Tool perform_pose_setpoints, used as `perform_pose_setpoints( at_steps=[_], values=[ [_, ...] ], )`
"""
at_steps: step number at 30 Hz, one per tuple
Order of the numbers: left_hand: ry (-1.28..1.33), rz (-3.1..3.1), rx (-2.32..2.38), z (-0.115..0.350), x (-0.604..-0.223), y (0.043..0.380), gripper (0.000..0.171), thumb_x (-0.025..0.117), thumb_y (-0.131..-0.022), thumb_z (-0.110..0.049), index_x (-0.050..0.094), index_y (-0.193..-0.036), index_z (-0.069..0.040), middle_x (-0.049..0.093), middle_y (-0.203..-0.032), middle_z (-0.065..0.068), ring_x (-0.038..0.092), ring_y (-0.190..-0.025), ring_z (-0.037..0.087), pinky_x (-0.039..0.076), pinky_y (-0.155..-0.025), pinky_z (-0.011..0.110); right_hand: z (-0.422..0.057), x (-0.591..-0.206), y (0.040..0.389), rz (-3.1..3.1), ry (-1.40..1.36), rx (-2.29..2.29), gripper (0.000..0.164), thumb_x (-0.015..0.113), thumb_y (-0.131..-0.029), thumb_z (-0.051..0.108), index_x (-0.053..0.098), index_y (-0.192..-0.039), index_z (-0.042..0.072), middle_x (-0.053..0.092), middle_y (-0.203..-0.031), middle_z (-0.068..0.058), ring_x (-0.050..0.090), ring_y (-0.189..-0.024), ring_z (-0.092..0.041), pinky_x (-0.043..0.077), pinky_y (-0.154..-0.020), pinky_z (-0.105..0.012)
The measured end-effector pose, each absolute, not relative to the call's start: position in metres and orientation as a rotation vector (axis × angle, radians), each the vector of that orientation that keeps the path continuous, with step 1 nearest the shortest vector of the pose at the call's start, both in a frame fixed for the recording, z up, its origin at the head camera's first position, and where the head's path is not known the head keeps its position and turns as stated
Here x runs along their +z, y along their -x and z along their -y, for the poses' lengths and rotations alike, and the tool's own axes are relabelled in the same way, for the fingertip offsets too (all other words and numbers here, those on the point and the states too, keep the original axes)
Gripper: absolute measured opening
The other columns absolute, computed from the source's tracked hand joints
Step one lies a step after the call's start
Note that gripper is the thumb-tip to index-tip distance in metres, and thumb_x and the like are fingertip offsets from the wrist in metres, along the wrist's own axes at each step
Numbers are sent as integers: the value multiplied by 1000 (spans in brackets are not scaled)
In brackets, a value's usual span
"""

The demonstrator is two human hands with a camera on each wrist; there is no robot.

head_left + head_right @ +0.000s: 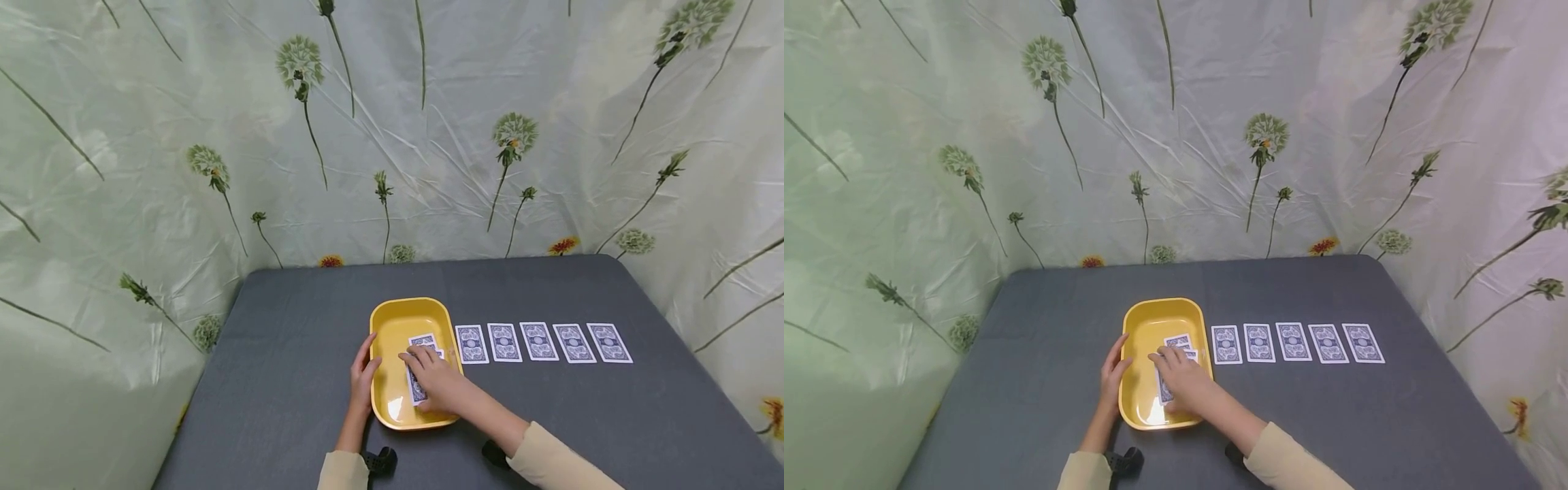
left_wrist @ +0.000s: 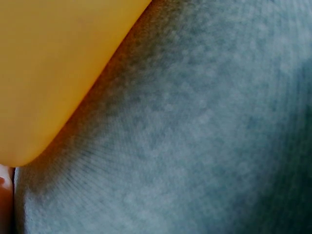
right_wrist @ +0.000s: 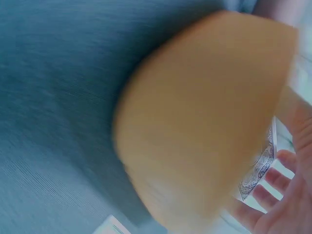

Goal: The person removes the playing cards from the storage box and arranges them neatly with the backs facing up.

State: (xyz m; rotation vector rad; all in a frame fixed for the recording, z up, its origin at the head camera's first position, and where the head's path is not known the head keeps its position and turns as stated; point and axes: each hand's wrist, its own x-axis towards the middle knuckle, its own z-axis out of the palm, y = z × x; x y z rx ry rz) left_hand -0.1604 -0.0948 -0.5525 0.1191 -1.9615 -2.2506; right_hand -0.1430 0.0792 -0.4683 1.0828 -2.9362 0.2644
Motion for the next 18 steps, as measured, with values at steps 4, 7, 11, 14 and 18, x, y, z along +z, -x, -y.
perform_pose_setpoints(
  at_steps=[4,7,11,14,18],
  values=[
    [-144,1975,-2242,95,-552,161,47,43,-87,-3,44,-134,-7,35,-144,13,32,-132,27,30,-93,9,-96,-446,144,2890,-987,408,90,81,-61,27,35,-135,4,39,-134,-12,38,-124,-28,38,-100,-43],
    [-157,1957,-2264,94,-552,161,47,44,-87,-4,44,-134,-9,35,-145,11,32,-133,26,30,-94,10,-116,-435,143,2896,-849,461,91,82,-60,21,34,-136,2,37,-135,-14,35,-126,-31,34,-102,-44],
    [-146,1930,-2275,95,-552,161,47,44,-87,-2,45,-133,-7,35,-145,12,30,-134,27,29,-95,11,-144,-436,141,2937,-707,416,89,81,-60,16,36,-135,0,39,-135,-16,35,-126,-35,33,-102,-47],
    [-143,1930,-2275,95,-551,160,47,44,-86,-2,44,-133,-5,35,-144,14,31,-133,27,30,-94,10,-161,-448,137,2959,-696,342,88,83,-57,13,40,-132,-2,43,-131,-19,38,-124,-38,35,-100,-48],
    [-144,1947,-2263,94,-550,160,47,44,-87,-3,44,-133,-5,35,-144,15,32,-132,29,31,-94,10,-174,-470,131,2963,-791,286,89,85,-51,12,43,-127,-6,46,-125,-20,42,-118,-37,38,-97,-46]
  ],
)
